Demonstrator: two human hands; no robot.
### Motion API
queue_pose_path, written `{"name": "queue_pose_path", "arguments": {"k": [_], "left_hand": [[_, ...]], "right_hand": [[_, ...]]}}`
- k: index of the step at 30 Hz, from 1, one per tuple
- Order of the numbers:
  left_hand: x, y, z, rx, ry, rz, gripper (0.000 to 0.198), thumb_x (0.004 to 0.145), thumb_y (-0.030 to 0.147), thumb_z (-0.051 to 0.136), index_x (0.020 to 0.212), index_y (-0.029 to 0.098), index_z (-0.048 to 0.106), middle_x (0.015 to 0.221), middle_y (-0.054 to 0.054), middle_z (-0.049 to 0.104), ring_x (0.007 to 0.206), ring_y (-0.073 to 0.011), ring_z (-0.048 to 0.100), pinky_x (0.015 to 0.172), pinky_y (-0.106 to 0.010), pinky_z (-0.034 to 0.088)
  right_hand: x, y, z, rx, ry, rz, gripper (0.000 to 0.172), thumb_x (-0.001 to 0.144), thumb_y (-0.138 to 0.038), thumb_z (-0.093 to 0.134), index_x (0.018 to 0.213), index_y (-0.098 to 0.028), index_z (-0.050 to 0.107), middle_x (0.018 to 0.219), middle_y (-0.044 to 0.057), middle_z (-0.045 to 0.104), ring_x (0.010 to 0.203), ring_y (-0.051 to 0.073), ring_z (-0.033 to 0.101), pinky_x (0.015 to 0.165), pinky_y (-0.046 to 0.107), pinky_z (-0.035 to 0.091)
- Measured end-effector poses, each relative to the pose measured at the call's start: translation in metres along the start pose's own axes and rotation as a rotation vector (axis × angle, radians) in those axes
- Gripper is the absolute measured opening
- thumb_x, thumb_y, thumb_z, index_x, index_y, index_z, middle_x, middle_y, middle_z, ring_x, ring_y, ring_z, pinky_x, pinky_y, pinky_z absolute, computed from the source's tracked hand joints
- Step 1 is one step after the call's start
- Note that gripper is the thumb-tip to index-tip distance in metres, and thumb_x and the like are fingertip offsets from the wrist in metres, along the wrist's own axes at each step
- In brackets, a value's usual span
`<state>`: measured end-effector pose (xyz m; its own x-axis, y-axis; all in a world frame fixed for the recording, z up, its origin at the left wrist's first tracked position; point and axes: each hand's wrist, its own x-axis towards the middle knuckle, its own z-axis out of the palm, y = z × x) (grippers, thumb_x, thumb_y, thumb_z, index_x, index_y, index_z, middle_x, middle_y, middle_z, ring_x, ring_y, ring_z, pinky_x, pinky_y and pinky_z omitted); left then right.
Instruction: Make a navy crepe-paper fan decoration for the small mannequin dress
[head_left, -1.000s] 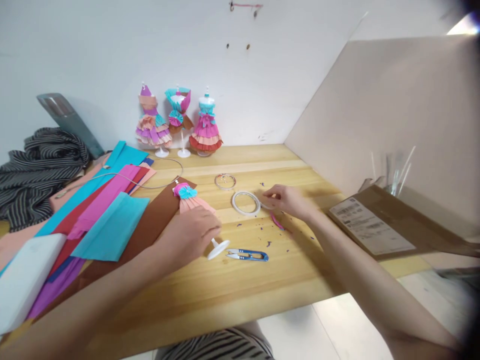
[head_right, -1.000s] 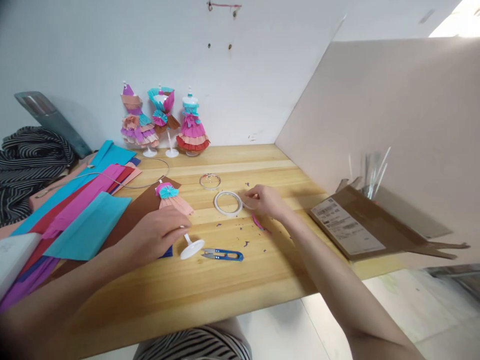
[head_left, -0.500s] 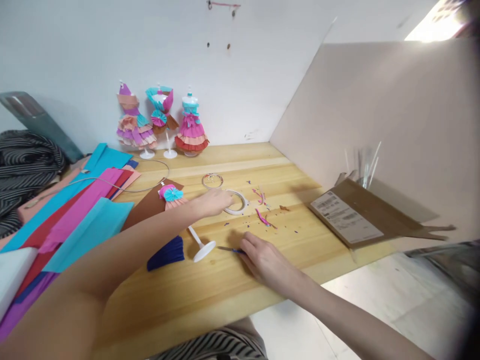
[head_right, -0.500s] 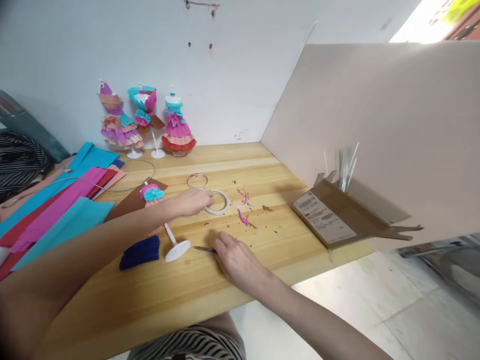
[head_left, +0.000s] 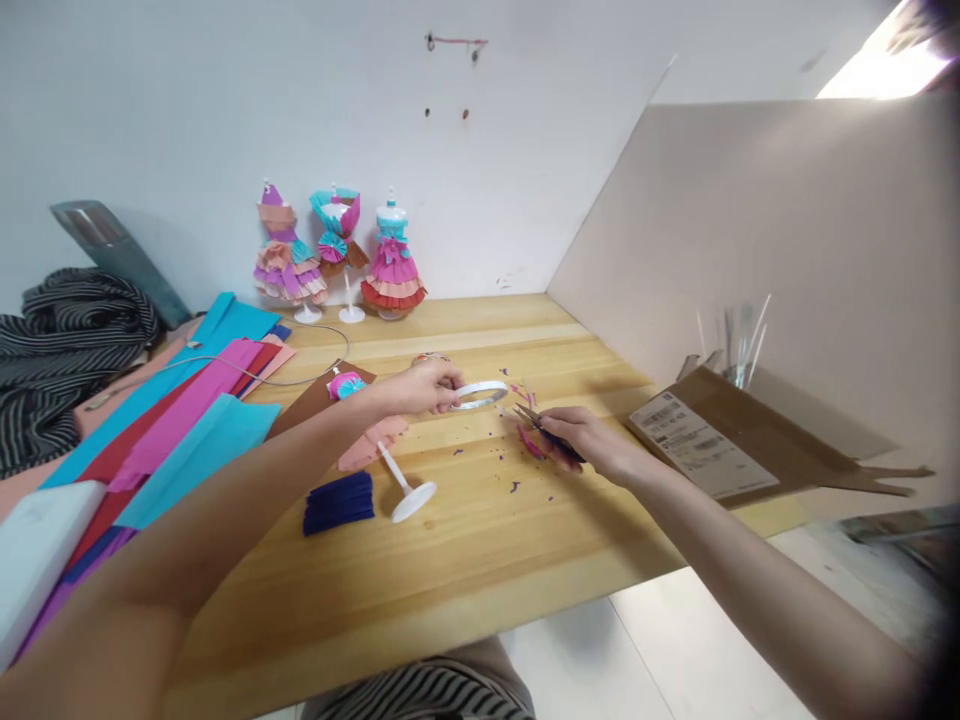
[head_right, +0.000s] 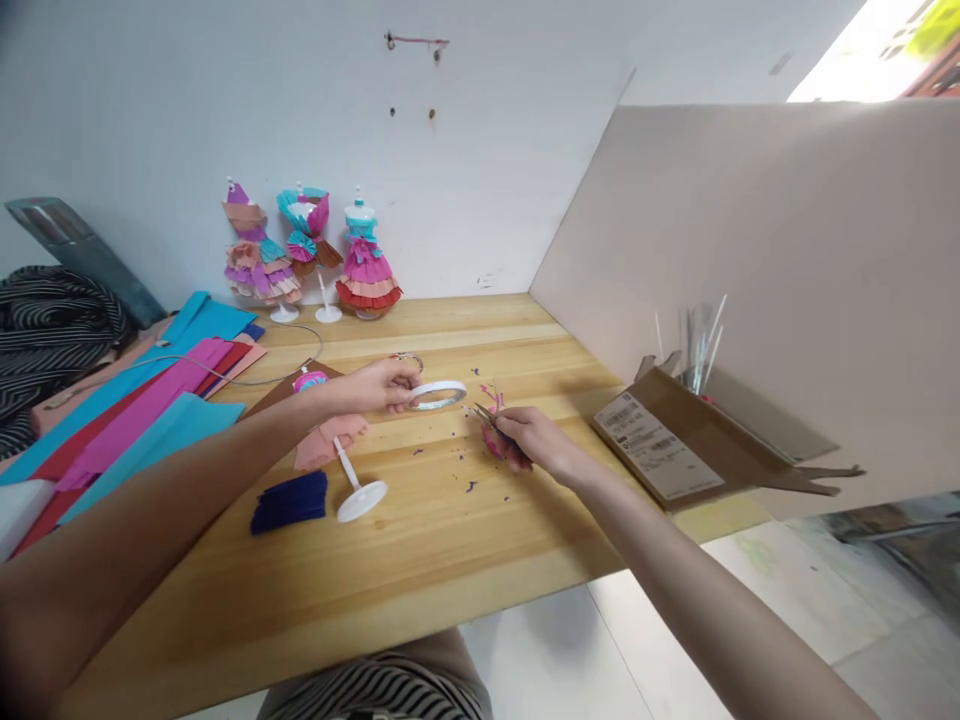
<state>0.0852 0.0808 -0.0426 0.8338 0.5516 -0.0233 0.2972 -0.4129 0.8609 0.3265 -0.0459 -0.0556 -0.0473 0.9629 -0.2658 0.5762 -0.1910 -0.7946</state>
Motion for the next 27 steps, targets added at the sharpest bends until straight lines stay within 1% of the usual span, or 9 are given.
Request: {"name": "queue_pose_path", "arguments": {"k": [3,5,8,12,17,19,21,23,27], "left_hand": [[-0.004,0.002,-0.005,-0.115,0.065,-0.011,0.004,0.079,0.014,0.054,0.078,0.013,0.058,0.069,-0.001,0.064,0.055,-0.0087,0.057,0.055,-0.02,0.047],[-0.006,0.002,-0.009,-0.168,0.13,-0.021,0.004,0.079,0.013,0.056,0.08,0.012,0.059,0.067,-0.001,0.064,0.054,-0.0073,0.056,0.054,-0.019,0.046],[-0.009,0.003,-0.016,-0.216,0.236,-0.047,0.003,0.078,0.01,0.058,0.08,0.011,0.06,0.064,0.0,0.063,0.052,-0.0062,0.054,0.052,-0.017,0.045],[-0.014,0.005,-0.02,-0.249,0.366,-0.081,0.002,0.078,0.01,0.06,0.078,0.012,0.059,0.065,-0.002,0.065,0.052,-0.0061,0.054,0.049,-0.016,0.044],[-0.026,0.007,-0.02,-0.261,0.466,-0.099,0.004,0.075,0.01,0.062,0.078,0.013,0.06,0.065,0.0,0.064,0.052,-0.0057,0.054,0.049,-0.015,0.044],[-0.032,0.008,-0.02,-0.262,0.482,-0.108,0.005,0.074,0.011,0.063,0.078,0.013,0.061,0.063,0.001,0.063,0.052,-0.0061,0.054,0.048,-0.015,0.044],[-0.038,0.009,-0.021,-0.265,0.489,-0.114,0.005,0.073,0.012,0.062,0.078,0.012,0.062,0.065,0.0,0.064,0.052,-0.0062,0.054,0.048,-0.016,0.045],[-0.044,0.012,-0.022,-0.27,0.486,-0.12,0.006,0.073,0.012,0.062,0.079,0.012,0.062,0.068,0.0,0.065,0.051,-0.006,0.054,0.048,-0.017,0.045],[-0.053,0.02,-0.021,-0.289,0.446,-0.129,0.004,0.073,0.013,0.064,0.076,0.012,0.062,0.066,0.001,0.064,0.05,-0.0054,0.054,0.048,-0.016,0.046]], "right_hand": [[0.011,0.001,0.0,-0.087,0.031,0.011,0.035,0.084,-0.043,0.04,0.064,-0.018,0.057,0.049,0.002,0.053,0.04,0.014,0.046,0.041,0.028,0.036],[0.018,0.005,-0.007,-0.174,0.129,-0.003,0.033,0.083,-0.043,0.045,0.07,-0.017,0.061,0.056,0.003,0.059,0.047,0.015,0.051,0.046,0.028,0.037],[0.036,0.019,-0.029,-0.311,0.315,-0.027,0.028,0.082,-0.043,0.057,0.081,-0.016,0.066,0.072,0.005,0.066,0.065,0.019,0.058,0.056,0.028,0.039],[0.069,0.05,-0.058,-0.436,0.416,0.055,0.028,0.089,-0.037,0.057,0.076,-0.014,0.065,0.067,0.003,0.064,0.066,0.019,0.06,0.06,0.03,0.044],[0.097,0.088,-0.069,-0.536,0.555,0.114,0.03,0.094,-0.039,0.058,0.109,-0.014,0.064,0.105,0.009,0.068,0.093,0.021,0.066,0.085,0.042,0.054],[0.095,0.097,-0.067,-0.555,0.614,0.07,0.037,0.095,-0.039,0.052,0.117,-0.011,0.063,0.116,0.019,0.066,0.109,0.029,0.063,0.095,0.048,0.05],[0.083,0.104,-0.061,-0.567,0.662,0.001,0.048,0.095,-0.039,0.043,0.127,-0.007,0.059,0.133,0.026,0.057,0.128,0.036,0.052,0.107,0.051,0.041],[0.063,0.112,-0.049,-0.572,0.68,-0.071,0.057,0.096,-0.04,0.035,0.141,-0.006,0.046,0.152,0.023,0.04,0.143,0.034,0.035,0.116,0.05,0.031],[0.023,0.127,-0.012,-0.595,0.549,-0.172,0.072,0.094,-0.05,0.035,0.153,-0.01,0.026,0.159,0.02,0.03,0.148,0.033,0.026,0.117,0.05,0.03]]}}
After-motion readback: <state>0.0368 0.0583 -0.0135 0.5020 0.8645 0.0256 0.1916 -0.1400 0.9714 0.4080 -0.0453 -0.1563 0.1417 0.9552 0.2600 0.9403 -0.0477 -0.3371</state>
